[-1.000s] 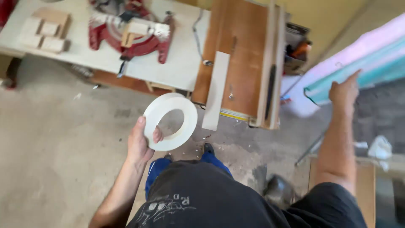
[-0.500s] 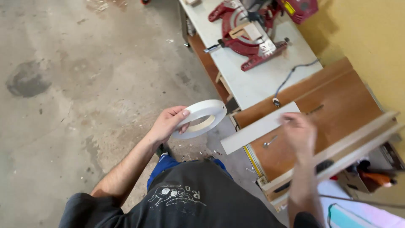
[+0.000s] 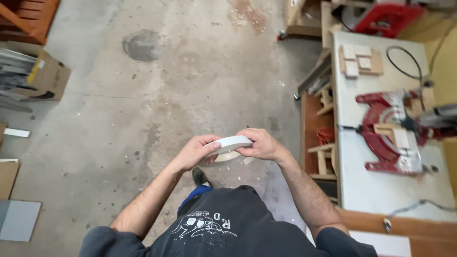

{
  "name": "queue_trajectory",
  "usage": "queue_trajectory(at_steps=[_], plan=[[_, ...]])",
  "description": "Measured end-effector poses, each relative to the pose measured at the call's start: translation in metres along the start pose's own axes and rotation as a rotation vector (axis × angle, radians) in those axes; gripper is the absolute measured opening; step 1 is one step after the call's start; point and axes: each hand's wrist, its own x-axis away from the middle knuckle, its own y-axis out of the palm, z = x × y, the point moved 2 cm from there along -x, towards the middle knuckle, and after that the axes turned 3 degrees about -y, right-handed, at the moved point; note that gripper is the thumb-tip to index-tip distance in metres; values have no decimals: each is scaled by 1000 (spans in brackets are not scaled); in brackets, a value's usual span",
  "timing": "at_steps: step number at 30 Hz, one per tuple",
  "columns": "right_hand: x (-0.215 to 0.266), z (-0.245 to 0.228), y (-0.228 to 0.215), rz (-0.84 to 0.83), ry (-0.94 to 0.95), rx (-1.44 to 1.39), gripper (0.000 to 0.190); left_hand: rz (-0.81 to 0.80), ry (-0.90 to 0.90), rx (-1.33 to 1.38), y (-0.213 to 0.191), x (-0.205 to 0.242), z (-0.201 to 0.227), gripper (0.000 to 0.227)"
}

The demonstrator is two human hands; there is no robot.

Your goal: Applying edge banding tape to the edges of wooden boards in a workshop environment

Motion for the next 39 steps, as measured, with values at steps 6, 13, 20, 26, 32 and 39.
queue_trajectory(at_steps=[6, 13, 20, 26, 32, 39], plan=[[-149, 13, 60, -301, -26, -81, 29, 133, -14, 18, -136, 15, 29, 28], [-293, 75, 115, -538, -65, -32, 25, 86, -63, -11, -275, -5, 65, 25], [-484, 167, 145, -601, -240, -82, 30, 89, -53, -240, -419, -100, 131, 50], [-673, 212, 141, -644, -341, -160, 49, 397, -144, -579, -546, -167, 192, 59], [-849, 310, 163, -971, 88, -557, 55, 582, -162, -367, -652, -183, 268, 44], [-1040, 407, 222, -1025, 378, -531, 28, 739, -248, -340, -846, -190, 266, 44]])
